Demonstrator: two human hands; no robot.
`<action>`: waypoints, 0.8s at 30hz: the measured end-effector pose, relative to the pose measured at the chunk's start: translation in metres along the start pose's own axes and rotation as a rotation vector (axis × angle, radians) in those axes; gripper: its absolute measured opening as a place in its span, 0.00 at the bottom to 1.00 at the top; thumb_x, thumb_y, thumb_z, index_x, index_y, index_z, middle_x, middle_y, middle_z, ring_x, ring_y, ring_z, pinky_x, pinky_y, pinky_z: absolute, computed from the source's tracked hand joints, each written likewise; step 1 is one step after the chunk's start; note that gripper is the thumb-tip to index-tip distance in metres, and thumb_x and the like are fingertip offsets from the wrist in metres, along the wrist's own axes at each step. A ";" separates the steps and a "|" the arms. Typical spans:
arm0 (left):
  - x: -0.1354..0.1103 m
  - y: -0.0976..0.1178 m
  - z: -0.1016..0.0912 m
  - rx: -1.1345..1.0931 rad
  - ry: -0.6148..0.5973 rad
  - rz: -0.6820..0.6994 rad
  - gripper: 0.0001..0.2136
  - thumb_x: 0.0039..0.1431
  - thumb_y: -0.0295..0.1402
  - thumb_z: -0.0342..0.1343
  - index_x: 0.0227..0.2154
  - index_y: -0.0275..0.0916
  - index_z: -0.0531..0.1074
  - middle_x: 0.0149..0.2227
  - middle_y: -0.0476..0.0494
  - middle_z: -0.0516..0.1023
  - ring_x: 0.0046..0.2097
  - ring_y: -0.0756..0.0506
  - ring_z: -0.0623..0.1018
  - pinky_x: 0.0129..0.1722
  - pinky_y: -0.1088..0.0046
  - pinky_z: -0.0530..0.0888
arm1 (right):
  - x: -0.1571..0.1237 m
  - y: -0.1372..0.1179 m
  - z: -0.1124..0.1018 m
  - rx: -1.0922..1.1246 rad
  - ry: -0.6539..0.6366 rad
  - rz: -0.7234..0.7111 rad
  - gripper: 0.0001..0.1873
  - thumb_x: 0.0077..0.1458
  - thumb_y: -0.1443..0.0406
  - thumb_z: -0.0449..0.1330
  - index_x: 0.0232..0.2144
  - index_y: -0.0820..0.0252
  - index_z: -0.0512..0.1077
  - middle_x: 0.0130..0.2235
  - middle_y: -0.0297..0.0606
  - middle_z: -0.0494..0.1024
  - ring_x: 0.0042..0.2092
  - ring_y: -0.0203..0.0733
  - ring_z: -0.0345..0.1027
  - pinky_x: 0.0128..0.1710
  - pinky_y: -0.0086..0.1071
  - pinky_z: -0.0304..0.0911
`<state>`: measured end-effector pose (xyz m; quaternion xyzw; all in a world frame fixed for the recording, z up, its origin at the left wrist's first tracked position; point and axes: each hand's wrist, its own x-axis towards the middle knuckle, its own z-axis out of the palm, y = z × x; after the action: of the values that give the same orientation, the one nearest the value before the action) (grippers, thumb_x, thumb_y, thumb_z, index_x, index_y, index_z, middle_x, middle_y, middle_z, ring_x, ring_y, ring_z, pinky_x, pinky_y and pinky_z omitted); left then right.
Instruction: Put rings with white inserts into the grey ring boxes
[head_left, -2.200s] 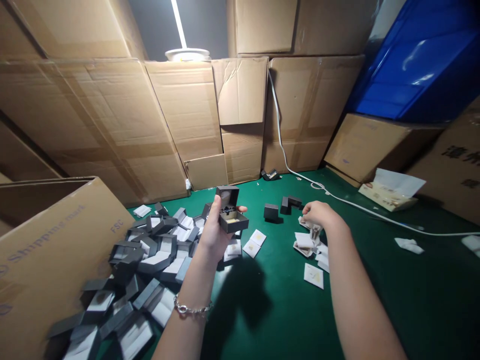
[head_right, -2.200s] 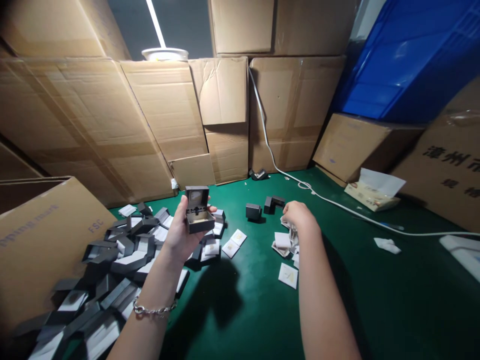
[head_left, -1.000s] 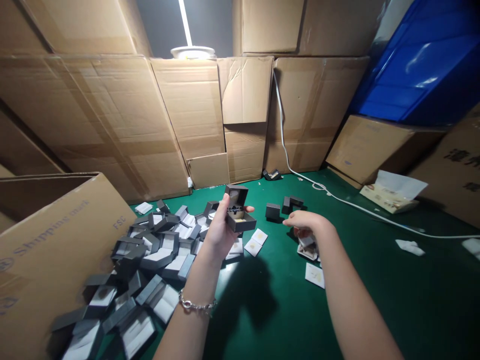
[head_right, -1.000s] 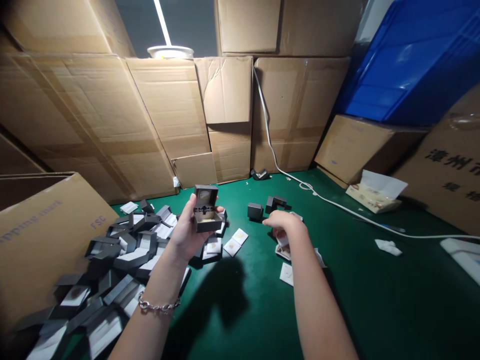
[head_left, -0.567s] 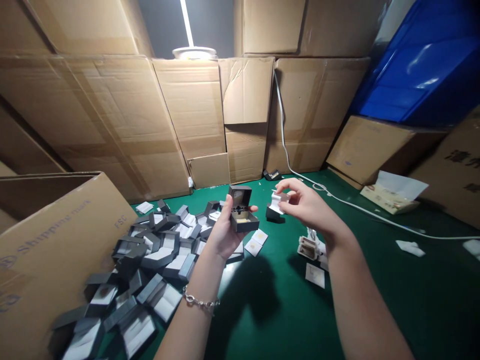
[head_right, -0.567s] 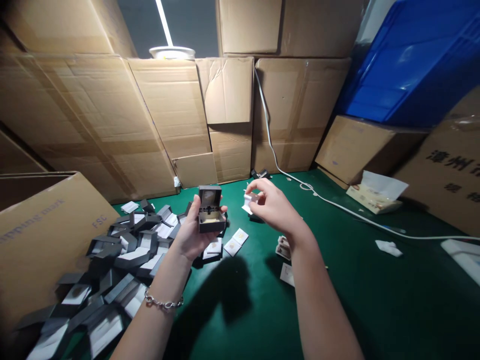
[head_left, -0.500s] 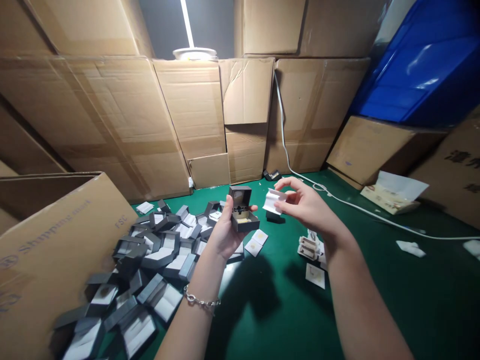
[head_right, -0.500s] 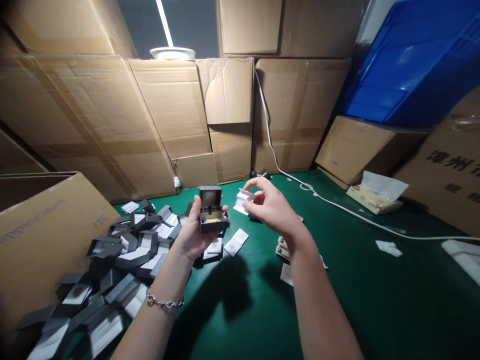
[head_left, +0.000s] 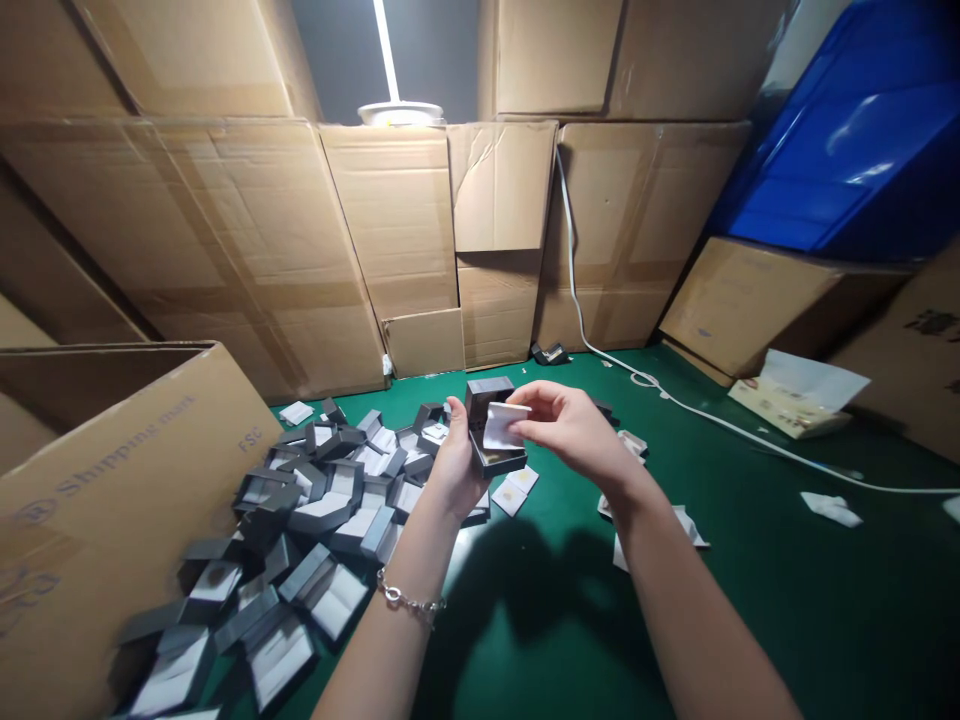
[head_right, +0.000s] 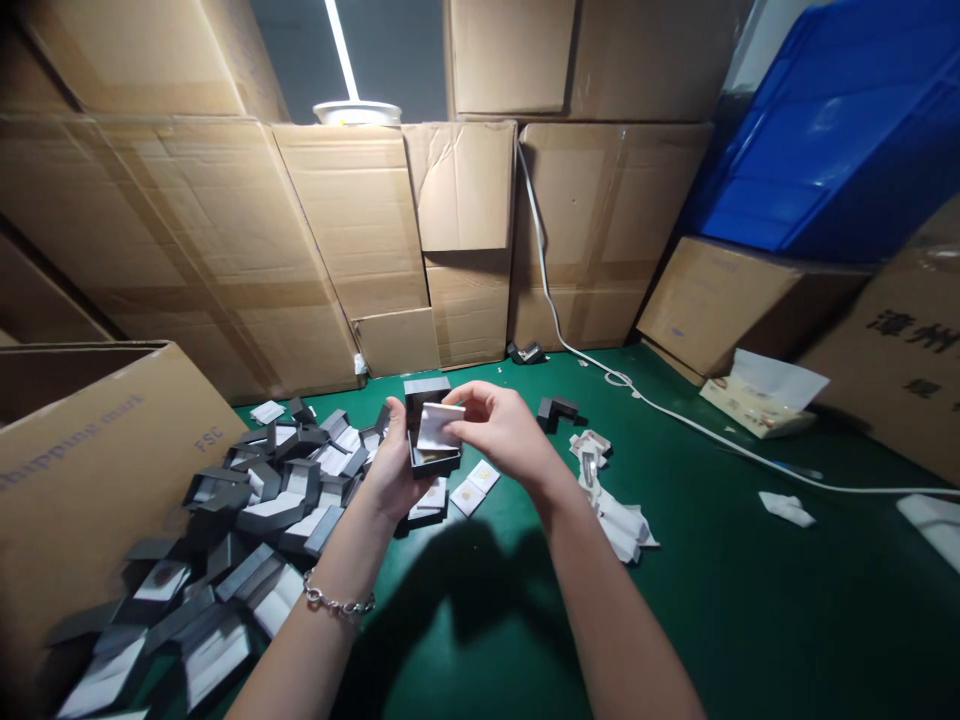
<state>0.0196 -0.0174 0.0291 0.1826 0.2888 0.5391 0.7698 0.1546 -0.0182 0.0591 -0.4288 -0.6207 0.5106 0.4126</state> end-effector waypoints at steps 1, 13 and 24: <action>0.000 0.000 0.000 0.014 0.018 0.005 0.33 0.74 0.48 0.23 0.42 0.25 0.67 0.34 0.34 0.69 0.29 0.42 0.73 0.21 0.77 0.71 | 0.000 0.001 0.003 -0.050 0.005 -0.018 0.18 0.41 0.68 0.57 0.37 0.74 0.66 0.37 0.39 0.69 0.35 0.22 0.64 0.33 0.12 0.60; 0.002 0.004 -0.008 0.144 0.002 -0.037 0.33 0.75 0.49 0.24 0.35 0.29 0.68 0.26 0.38 0.68 0.23 0.43 0.70 0.18 0.76 0.68 | -0.001 0.008 0.014 -0.635 0.103 -0.222 0.09 0.49 0.69 0.53 0.33 0.61 0.71 0.35 0.26 0.69 0.34 0.15 0.57 0.33 0.12 0.47; 0.008 0.003 -0.010 0.026 -0.036 -0.056 0.34 0.77 0.48 0.25 0.39 0.26 0.71 0.32 0.37 0.69 0.27 0.45 0.72 0.21 0.77 0.70 | 0.006 0.017 0.018 -0.580 0.354 -0.088 0.26 0.43 0.55 0.60 0.40 0.67 0.60 0.35 0.33 0.65 0.30 0.18 0.53 0.29 0.13 0.47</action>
<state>0.0128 -0.0093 0.0213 0.1939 0.2868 0.5101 0.7874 0.1375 -0.0151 0.0402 -0.5828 -0.6768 0.2123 0.3965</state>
